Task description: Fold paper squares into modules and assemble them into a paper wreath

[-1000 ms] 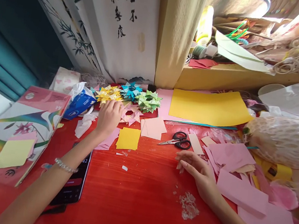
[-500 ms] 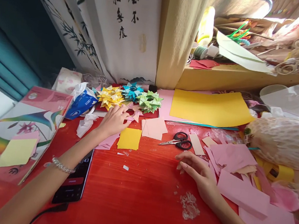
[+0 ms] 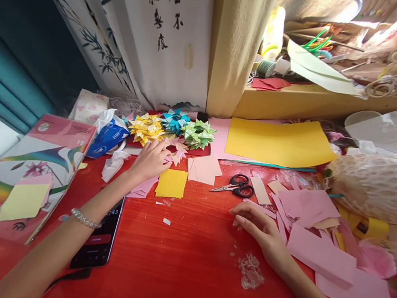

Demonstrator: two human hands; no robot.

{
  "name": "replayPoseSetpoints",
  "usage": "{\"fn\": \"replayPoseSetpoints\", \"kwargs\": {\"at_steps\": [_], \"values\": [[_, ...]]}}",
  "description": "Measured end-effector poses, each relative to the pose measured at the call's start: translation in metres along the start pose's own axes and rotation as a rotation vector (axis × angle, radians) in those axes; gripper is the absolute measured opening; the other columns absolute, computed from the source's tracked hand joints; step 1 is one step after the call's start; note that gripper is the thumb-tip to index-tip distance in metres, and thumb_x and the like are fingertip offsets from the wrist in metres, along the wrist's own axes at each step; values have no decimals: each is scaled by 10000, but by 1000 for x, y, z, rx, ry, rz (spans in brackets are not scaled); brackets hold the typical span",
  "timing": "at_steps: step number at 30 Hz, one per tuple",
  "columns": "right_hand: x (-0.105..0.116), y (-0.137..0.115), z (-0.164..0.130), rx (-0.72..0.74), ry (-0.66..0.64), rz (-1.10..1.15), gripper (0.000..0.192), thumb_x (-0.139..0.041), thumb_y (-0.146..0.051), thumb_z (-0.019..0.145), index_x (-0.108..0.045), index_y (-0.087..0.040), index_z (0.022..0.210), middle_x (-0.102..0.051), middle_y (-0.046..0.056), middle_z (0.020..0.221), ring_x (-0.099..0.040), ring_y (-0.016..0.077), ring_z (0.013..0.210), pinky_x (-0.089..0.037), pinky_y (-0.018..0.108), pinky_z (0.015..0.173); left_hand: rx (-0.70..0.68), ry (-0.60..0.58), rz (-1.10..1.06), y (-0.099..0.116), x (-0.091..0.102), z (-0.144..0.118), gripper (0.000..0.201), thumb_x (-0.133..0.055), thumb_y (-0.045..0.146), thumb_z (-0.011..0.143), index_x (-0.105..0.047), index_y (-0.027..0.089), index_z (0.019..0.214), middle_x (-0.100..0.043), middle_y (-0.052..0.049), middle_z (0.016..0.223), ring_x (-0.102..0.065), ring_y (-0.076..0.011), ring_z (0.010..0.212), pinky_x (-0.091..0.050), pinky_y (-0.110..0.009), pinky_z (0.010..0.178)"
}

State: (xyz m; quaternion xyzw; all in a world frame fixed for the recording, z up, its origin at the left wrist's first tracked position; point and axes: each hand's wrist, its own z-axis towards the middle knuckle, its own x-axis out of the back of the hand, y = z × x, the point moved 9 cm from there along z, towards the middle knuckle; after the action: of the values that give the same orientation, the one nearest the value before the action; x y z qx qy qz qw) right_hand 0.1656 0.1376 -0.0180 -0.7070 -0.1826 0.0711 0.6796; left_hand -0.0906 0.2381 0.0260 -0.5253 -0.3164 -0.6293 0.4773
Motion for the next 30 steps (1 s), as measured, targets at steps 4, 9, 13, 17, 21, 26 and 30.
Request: {"fn": "replayPoseSetpoints", "kwargs": {"at_steps": [4, 9, 13, 17, 21, 26, 30], "values": [[0, -1, 0, 5, -6, -13, 175, -512, -371, 862, -579, -211, 888, -549, 24, 832, -562, 146, 737, -479, 254, 698, 17, 35, -15, -6, 2, 0, 220, -481, 320, 804, -646, 179, 843, -568, -105, 947, -451, -294, 965, -369, -423, 855], [0, 1, 0, -6, -10, -9, 175, -514, -366, 866, -576, -205, 893, -546, 26, 846, -556, 141, 743, -466, 255, 707, 30, 79, -48, -12, 4, 5, 235, -497, 365, 812, -628, 170, 820, -555, -83, 878, -451, -269, 928, -377, -386, 854], [0, 3, 1, -4, -11, 8, 175, -517, -366, 864, -578, -205, 895, -539, 16, 834, -548, 132, 734, -452, 244, 698, 71, 126, -72, -20, 7, 10, 237, -526, 392, 811, -616, 174, 821, -526, -66, 813, -459, -247, 877, -391, -369, 839], [1, 4, 1, 3, 2, 36, 163, -514, -357, 867, -581, -210, 891, -534, 6, 801, -538, 123, 720, -446, 229, 683, 88, 147, -81, -21, 7, 13, 234, -540, 399, 813, -613, 176, 819, -501, -55, 789, -460, -237, 863, -398, -364, 831], [1, 5, 0, -4, -6, 33, 154, -511, -349, 870, -577, -212, 888, -534, 4, 794, -533, 125, 724, -439, 230, 687, 62, 125, -65, -10, -2, 13, 269, -507, 410, 837, -627, 170, 858, -536, -74, 847, -461, -249, 906, -391, -376, 846], [-1, 4, 1, -8, -19, 11, 156, -511, -351, 871, -580, -212, 881, -539, 3, 801, -534, 125, 727, -431, 229, 692, 58, 102, -22, -1, -8, 11, 306, -481, 396, 856, -649, 148, 915, -562, -121, 996, -451, -289, 968, -379, -418, 858], [-1, 4, 0, -4, -18, -3, 152, -510, -347, 874, -584, -215, 872, -539, -3, 794, -530, 120, 729, -424, 219, 689, 67, 87, -6, -2, -13, 12, 316, -507, 415, 843, -665, 153, 924, -566, -124, 1039, -459, -294, 983, -390, -416, 853]]}}
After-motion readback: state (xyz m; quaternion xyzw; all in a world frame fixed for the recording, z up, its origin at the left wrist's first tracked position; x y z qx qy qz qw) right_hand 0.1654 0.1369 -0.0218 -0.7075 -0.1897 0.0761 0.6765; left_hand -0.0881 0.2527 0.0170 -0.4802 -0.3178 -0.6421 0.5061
